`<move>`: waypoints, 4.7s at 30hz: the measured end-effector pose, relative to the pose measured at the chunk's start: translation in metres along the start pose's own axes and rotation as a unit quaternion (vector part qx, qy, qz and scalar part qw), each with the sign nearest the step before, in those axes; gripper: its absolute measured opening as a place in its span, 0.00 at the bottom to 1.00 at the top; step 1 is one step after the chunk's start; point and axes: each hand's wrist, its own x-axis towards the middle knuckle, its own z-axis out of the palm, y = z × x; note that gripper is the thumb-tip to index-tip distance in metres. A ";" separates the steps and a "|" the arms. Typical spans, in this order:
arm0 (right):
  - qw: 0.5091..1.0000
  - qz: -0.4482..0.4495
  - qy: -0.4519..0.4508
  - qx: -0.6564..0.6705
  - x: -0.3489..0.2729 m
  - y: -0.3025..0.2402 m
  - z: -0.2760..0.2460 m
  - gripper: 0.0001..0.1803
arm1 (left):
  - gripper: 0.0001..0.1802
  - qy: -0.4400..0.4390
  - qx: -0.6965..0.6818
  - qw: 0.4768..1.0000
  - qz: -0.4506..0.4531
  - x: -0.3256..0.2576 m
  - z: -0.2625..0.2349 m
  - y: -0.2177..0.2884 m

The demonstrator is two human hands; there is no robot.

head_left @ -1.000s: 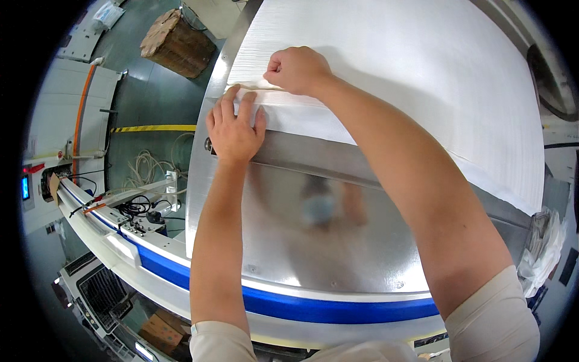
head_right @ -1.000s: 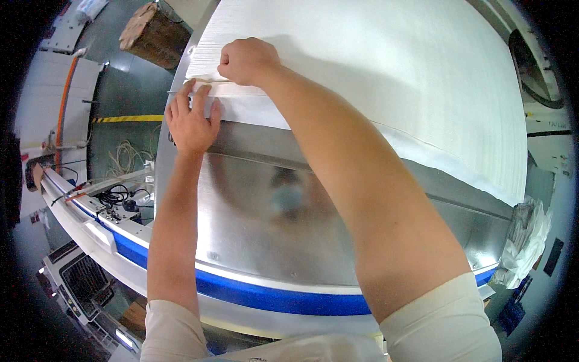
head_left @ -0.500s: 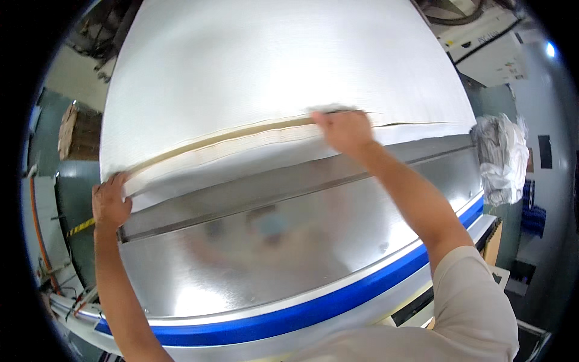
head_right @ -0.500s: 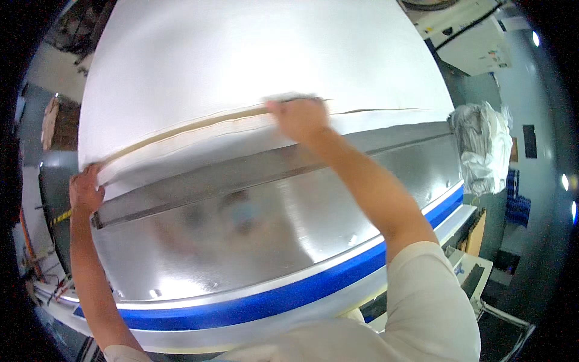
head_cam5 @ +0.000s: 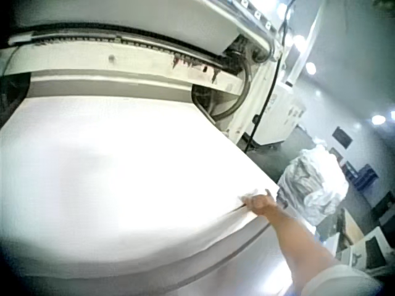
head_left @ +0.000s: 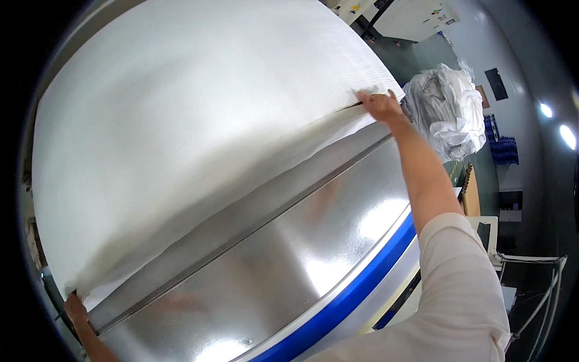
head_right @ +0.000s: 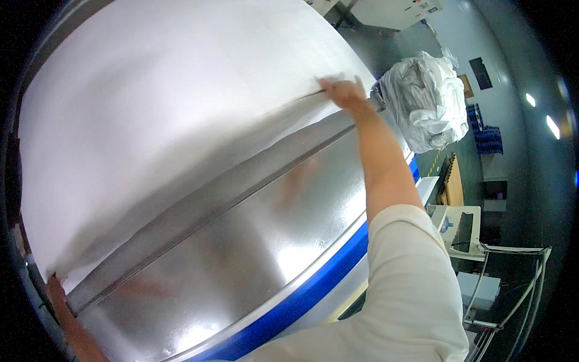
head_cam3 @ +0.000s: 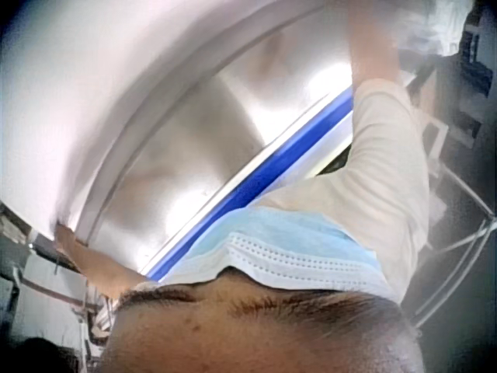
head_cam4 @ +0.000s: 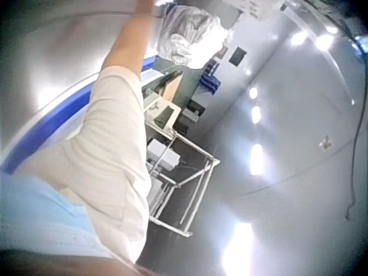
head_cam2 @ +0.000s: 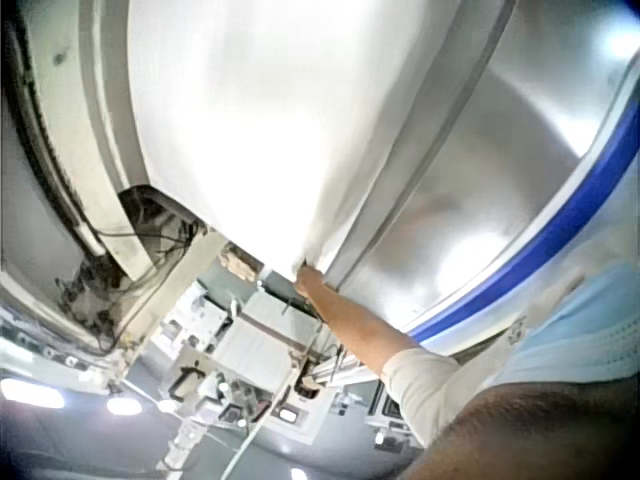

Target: The person folds a large white sheet on a metal table using a blue guide bar. They repeatedly pull the sheet over the bar, fold it, and smooth it down with their hands to create a neat stack.

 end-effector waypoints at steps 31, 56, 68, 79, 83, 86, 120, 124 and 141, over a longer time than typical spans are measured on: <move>0.992 -0.111 -0.036 -0.036 -0.048 0.253 -0.011 0.20 | 0.16 -0.073 0.375 0.906 0.181 -0.141 -0.132 -0.072; 0.905 -0.196 -0.281 -0.252 -0.269 0.267 0.140 0.10 | 0.13 -0.315 0.556 0.768 -0.045 -0.369 0.001 -0.152; 0.866 -0.184 -0.454 -0.104 -0.268 0.197 0.148 0.27 | 0.19 -0.057 0.238 0.967 -0.069 -0.408 0.039 -0.218; 0.957 -0.179 -0.229 0.023 -0.337 0.156 0.133 0.09 | 0.17 0.026 -0.010 1.000 0.010 -0.519 0.040 -0.057; 0.938 -0.098 -0.130 0.306 -0.391 0.106 0.119 0.12 | 0.15 0.047 -0.108 0.990 -0.076 -0.535 0.068 -0.064; 0.897 0.015 -0.092 0.432 -0.424 0.081 0.130 0.15 | 0.12 0.110 -0.076 0.989 -0.070 -0.534 0.064 -0.036; 0.425 0.417 0.014 0.803 -0.449 -0.006 0.132 0.26 | 0.36 0.253 -0.460 0.581 -0.622 -0.488 0.064 -0.059; 0.515 0.407 0.019 0.754 -0.449 0.001 0.150 0.26 | 0.31 0.210 -0.522 0.540 -0.626 -0.476 0.083 -0.083; 0.921 0.183 -0.061 0.339 -0.433 0.021 0.186 0.24 | 0.30 -0.040 -0.315 0.833 -0.452 -0.485 0.069 -0.084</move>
